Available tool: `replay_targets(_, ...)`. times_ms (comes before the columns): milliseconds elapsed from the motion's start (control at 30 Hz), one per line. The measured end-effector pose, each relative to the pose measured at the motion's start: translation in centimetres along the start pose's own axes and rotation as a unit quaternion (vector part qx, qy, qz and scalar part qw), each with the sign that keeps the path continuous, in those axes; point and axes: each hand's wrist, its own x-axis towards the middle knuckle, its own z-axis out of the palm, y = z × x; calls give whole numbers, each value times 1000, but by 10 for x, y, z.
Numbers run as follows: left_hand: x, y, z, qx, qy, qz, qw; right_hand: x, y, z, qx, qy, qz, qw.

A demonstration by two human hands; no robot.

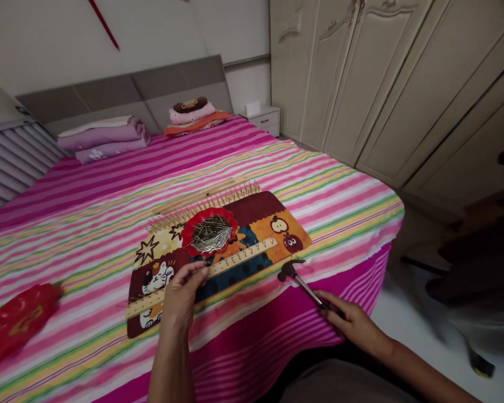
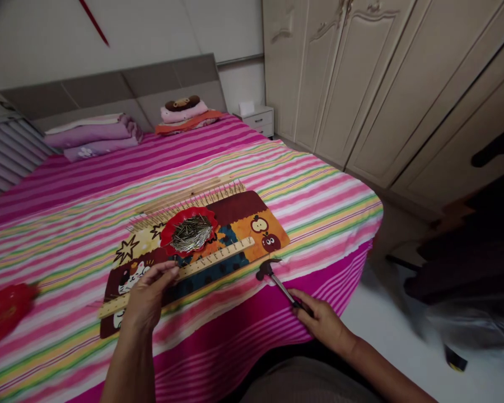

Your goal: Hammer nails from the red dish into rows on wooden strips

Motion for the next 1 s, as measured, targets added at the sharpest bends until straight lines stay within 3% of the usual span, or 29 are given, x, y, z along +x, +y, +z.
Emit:
replay_targets(200,-7,-29,6,18,57,13,998,1,-2,-1,2,-4,-4,1000)
replay_targets(333,-6,-39,15,11,56,-1,998,0,-4,-1,-4,-6,0,1000)
replay_targets(700,-4,-47,38,111,107,39,987,0,-6,-1,-5,-3,0,1000)
replay_targets(1000,-6,-49,43,99,117,42,987,-1,-7,-2,-11,-7,2,1000)
